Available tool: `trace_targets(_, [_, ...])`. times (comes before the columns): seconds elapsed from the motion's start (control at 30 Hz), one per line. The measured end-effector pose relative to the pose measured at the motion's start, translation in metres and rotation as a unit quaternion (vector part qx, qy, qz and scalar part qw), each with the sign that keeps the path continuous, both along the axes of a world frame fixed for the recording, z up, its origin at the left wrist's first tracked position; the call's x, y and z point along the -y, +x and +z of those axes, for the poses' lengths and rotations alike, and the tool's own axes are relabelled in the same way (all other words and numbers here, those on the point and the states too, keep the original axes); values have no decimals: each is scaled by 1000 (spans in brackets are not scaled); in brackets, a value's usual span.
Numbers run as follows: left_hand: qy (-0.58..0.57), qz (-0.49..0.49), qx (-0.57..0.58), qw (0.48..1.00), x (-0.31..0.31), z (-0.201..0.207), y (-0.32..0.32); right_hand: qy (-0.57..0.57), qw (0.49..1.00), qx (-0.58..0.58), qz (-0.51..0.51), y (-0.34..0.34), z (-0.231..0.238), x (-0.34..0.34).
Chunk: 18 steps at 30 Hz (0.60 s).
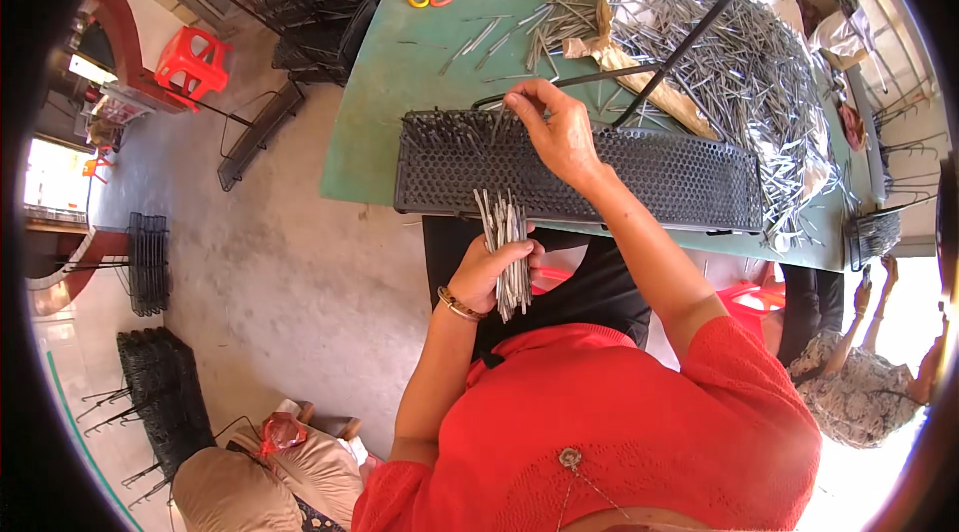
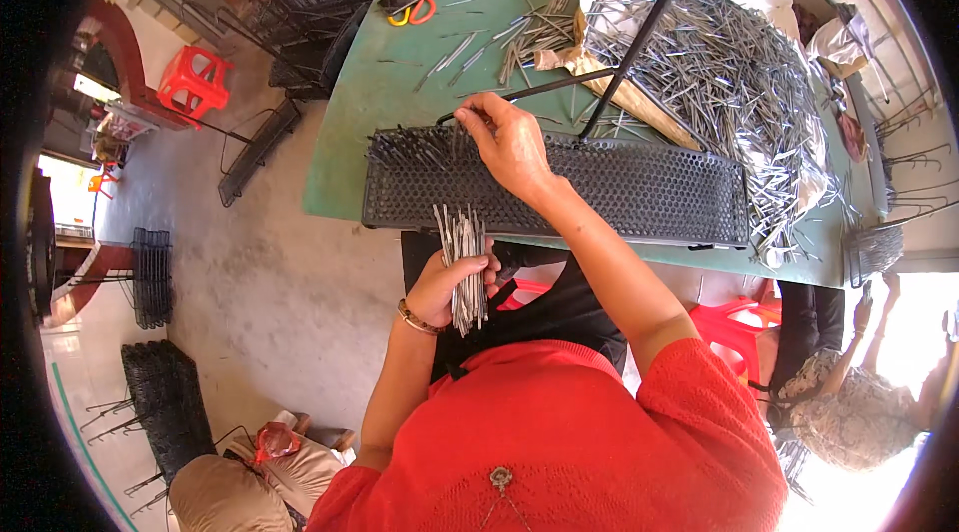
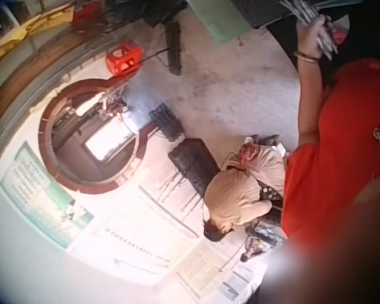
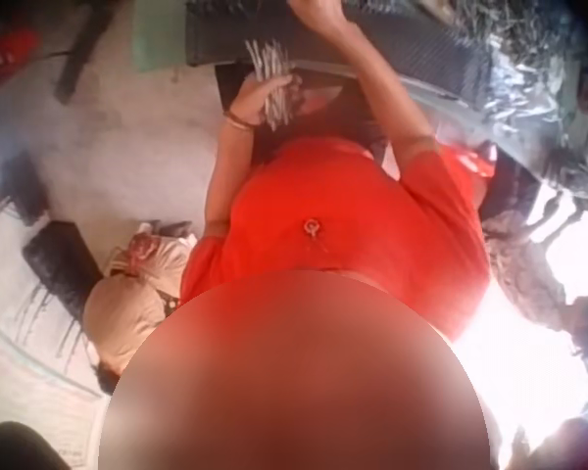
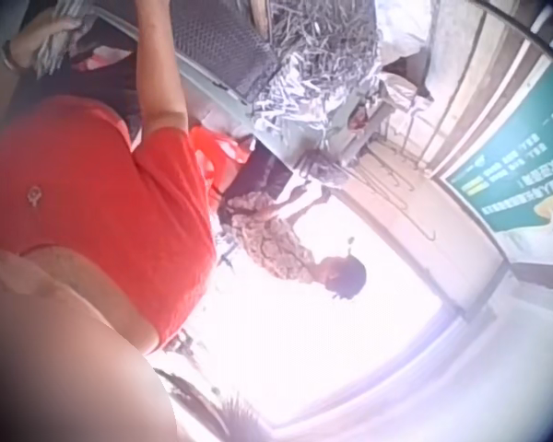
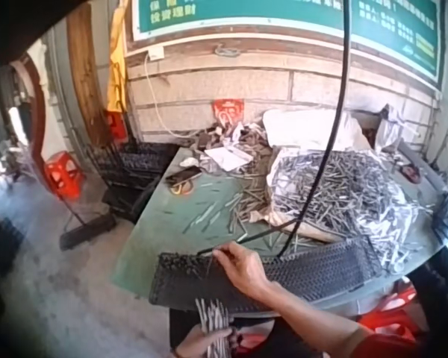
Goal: Inserting thin metal wires into a mesh template for assembly.
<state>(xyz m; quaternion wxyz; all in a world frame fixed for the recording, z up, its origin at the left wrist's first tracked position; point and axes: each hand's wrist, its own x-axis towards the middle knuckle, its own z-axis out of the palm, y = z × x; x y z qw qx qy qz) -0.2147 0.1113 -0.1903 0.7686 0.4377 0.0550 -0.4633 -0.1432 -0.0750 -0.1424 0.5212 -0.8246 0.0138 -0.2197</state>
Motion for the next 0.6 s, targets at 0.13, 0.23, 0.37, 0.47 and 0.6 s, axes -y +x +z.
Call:
trace_targets(0.13, [-7, -15, -15, 1000, -2, 1, 1, -32, 998, 49, -22, 2, -3, -4])
trace_targets(0.23, [-10, -15, -12, 1000, -1, 2, 0, -57, 997, 44, -33, 2, -8, -4])
trace_targets(0.37, [-20, -9, -12, 1000, 0, 1, -1, -68, 995, 59, -52, -5, -14, -8])
trace_targets(0.47, [-20, -11, -11, 1000, -1, 1, -2, -54, 993, 91, -60, -7, -20, -10])
trace_targets(0.6, [-25, -10, -7, 1000, -1, 0, -2, -96, 987, 116, -56, -6, -19, -7])
